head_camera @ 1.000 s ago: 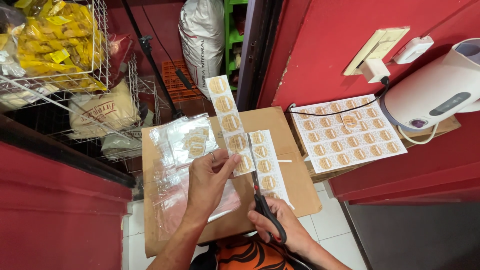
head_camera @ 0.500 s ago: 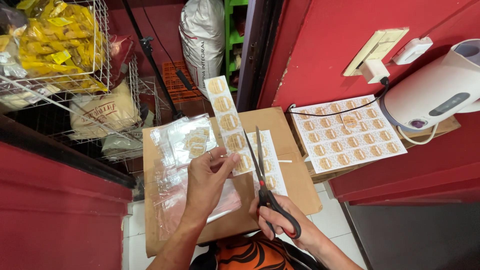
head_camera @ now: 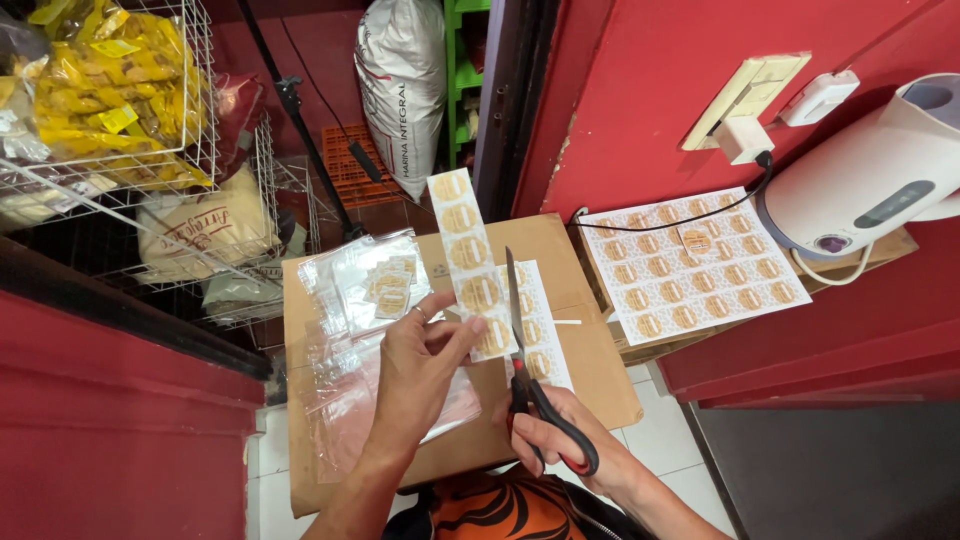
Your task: Cutting individual labels from a printed sheet using scissors
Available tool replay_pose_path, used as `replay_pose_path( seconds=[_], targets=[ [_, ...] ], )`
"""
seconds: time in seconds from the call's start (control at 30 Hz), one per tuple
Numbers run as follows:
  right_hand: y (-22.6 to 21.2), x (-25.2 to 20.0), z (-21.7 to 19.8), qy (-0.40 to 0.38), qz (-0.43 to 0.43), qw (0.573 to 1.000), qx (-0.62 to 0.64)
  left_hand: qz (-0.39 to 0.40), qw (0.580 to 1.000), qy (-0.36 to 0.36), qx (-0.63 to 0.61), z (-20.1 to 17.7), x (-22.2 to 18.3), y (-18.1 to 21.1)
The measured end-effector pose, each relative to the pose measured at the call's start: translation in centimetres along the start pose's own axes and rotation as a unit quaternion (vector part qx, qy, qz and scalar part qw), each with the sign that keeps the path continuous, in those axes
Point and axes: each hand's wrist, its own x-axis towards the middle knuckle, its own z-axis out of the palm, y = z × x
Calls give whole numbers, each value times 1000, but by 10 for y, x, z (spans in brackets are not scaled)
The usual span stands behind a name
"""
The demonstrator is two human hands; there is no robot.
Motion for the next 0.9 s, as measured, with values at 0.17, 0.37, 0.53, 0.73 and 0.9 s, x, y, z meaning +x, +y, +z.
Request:
replay_pose_path(
  seconds=[0.17, 0.37, 0.53, 0.73, 0.9],
  targets=[
    [0, 1, 0, 17, -12, 999, -24, 8, 999, 5, 38, 3, -3, -8],
    [1, 0, 3, 24, -36, 999, -25, 1, 999, 10, 40, 3, -5, -8],
    [7, 0, 2, 37, -34, 999, -7, -4, 1000, 3, 29, 4, -5, -11],
    [12, 0, 1, 56, -22, 998, -1, -6, 999, 4, 41, 4, -5, -12],
    [17, 1, 1, 75, -4, 997, -15, -8, 999, 6, 36, 4, -6, -15]
  ],
)
